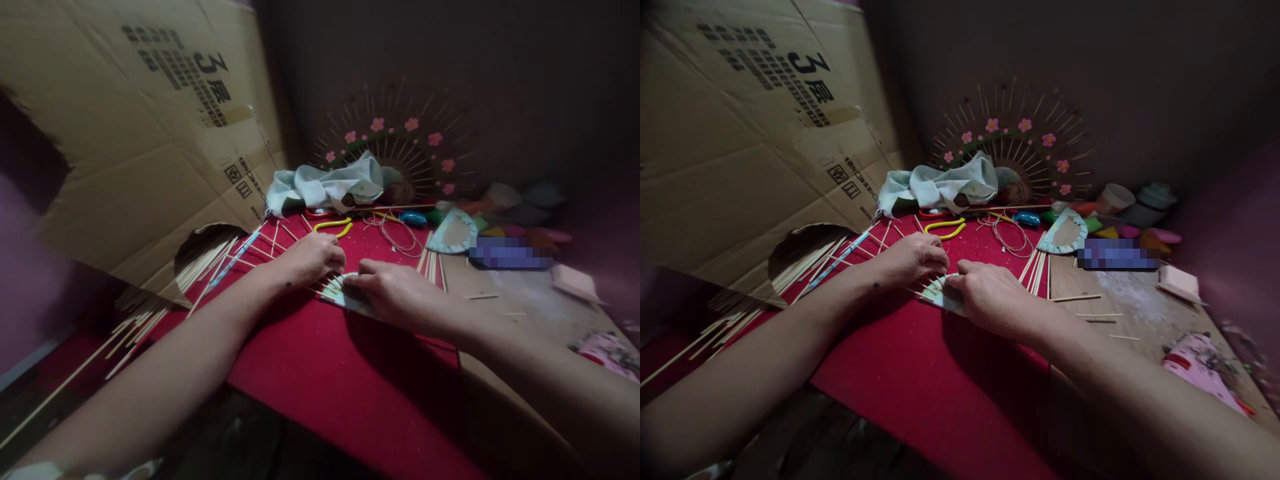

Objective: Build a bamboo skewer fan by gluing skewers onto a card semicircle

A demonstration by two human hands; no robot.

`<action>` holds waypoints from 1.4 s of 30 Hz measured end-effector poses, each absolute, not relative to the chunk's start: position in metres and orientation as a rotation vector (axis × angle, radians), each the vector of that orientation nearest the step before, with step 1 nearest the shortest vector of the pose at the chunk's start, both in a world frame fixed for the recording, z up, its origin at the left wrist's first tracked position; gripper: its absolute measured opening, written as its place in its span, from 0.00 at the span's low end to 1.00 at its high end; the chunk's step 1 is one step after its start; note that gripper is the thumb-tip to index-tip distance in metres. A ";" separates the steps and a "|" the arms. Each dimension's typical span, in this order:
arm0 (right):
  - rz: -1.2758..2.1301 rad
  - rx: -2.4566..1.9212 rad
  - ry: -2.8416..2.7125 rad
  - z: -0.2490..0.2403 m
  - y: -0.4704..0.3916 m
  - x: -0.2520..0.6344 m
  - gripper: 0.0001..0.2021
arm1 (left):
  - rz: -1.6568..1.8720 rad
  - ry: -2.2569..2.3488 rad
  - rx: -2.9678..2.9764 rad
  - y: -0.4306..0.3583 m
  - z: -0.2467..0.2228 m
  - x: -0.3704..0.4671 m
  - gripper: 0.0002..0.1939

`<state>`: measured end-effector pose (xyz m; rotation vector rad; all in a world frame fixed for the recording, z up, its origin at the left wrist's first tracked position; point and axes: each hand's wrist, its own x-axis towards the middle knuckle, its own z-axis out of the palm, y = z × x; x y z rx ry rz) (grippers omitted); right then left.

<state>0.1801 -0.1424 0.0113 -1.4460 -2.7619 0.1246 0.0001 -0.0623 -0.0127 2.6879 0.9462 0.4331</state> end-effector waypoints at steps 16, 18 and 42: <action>0.175 -1.462 -2.796 0.014 -0.142 0.179 0.12 | 0.426 0.939 2.642 -0.060 -0.017 0.001 0.08; 0.178 -1.468 -2.795 0.014 -0.141 0.179 0.12 | 0.420 0.940 2.618 -0.060 -0.017 0.001 0.08; 0.291 -1.430 -2.783 0.013 -0.137 0.184 0.13 | 0.430 0.936 2.417 -0.063 -0.007 -0.002 0.05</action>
